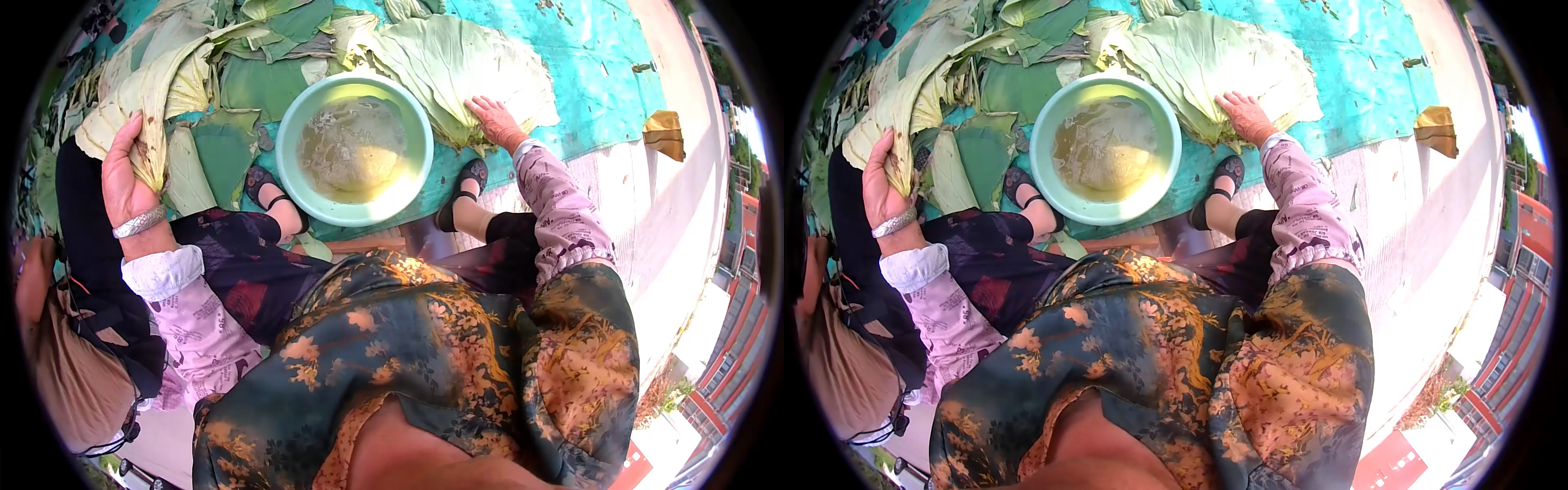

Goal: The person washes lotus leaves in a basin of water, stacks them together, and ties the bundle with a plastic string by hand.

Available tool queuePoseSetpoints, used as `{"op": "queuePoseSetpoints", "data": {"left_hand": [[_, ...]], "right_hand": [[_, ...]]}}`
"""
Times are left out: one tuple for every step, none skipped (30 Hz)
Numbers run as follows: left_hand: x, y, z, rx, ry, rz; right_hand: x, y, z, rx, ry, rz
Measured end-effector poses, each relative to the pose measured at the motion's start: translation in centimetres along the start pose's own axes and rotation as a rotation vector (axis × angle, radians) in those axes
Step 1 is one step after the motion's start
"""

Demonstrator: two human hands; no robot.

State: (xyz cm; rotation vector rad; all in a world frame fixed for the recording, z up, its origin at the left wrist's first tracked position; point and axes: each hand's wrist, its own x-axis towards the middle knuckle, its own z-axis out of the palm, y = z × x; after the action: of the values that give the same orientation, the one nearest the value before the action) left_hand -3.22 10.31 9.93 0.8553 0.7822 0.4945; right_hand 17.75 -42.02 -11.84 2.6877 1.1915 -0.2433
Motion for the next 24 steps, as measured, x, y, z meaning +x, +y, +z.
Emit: {"op": "queuePoseSetpoints", "data": {"left_hand": [[0.0, -0.1, 0.1, 0.006, -0.002, -0.001], [-0.1, 0.0, 0.2, 0.011, 0.000, -0.003], [-0.2, -0.1, 0.3, 0.012, 0.000, -0.003], [-0.1, -0.1, 0.4, 0.012, 0.001, -0.001], [0.0, 0.0, 0.4, 0.010, -0.015, -0.010], [0.2, 0.1, 0.1, 0.011, -0.029, -0.021], [0.2, 0.1, 0.1, 0.016, -0.042, -0.037], [0.2, 0.1, 0.1, 0.022, -0.032, -0.033], [0.0, 0.3, 0.3, 0.030, -0.020, -0.031], [-0.1, 0.2, 0.4, 0.035, -0.008, -0.026], [0.4, 0.3, 0.0, -0.005, -0.024, -0.035], [1.1, 0.5, -0.8, -0.046, -0.039, -0.044], [1.7, 0.8, -1.5, -0.089, -0.055, -0.050], [1.9, 0.8, -1.8, -0.093, -0.075, -0.067], [2.1, 0.9, -2.1, -0.099, -0.096, -0.084], [2.1, 1.0, -2.2, -0.106, -0.117, -0.098], [2.2, 1.1, -2.2, -0.116, -0.139, -0.110], [1.3, 1.1, -1.4, -0.086, -0.095, -0.104], [0.4, 1.0, -0.6, -0.056, -0.050, -0.099], [-0.3, 0.9, -0.1, -0.013, -0.029, -0.094], [-0.6, 0.9, 0.2, 0.026, -0.009, -0.085], [-0.5, 1.0, 0.0, -0.006, -0.035, -0.085], [-0.9, 1.0, 0.0, -0.037, -0.068, -0.070], [-1.3, 1.0, 0.3, -0.057, -0.078, -0.060]], "right_hand": [[-0.3, -0.2, 0.4, -0.020, -0.022, -0.007], [-0.4, -0.3, 0.6, -0.037, -0.031, 0.003], [-0.3, -0.4, 0.7, -0.057, -0.037, 0.013], [-0.1, -0.3, 0.7, -0.078, -0.042, 0.021], [-0.1, -0.1, 0.5, -0.111, -0.044, 0.019], [-0.2, -0.1, 0.1, -0.140, -0.049, 0.016], [-0.5, -0.2, 0.1, -0.166, -0.058, 0.013], [-0.7, 0.3, 1.0, -0.204, -0.074, -0.001], [-0.9, 0.2, 1.0, -0.207, -0.081, -0.008], [-1.1, 0.0, 1.2, -0.215, -0.101, 0.009], [-1.2, -0.2, 1.2, -0.226, -0.118, 0.025], [-1.3, -0.2, 1.6, -0.215, -0.115, 0.028], [-1.3, 0.0, 1.9, -0.207, -0.110, 0.032], [-1.4, -0.1, 2.1, -0.197, -0.105, 0.036], [-1.5, 0.0, 2.1, -0.195, -0.118, 0.033], [-1.5, 0.2, 2.0, -0.194, -0.129, 0.029], [-1.4, 0.4, 1.9, -0.196, -0.137, 0.025], [-1.3, 0.7, 2.0, -0.174, -0.106, 0.001], [-1.1, 0.8, 2.0, -0.101, -0.159, 0.027], [-0.7, 0.8, 1.9, -0.034, -0.202, 0.053], [0.1, 0.8, 1.1, 0.030, -0.241, 0.079], [0.8, 0.7, -0.2, 0.108, -0.276, 0.121], [1.8, 1.4, -0.5, 0.186, -0.256, 0.147], [2.9, 2.0, -0.2, 0.180, -0.195, 0.188]]}}
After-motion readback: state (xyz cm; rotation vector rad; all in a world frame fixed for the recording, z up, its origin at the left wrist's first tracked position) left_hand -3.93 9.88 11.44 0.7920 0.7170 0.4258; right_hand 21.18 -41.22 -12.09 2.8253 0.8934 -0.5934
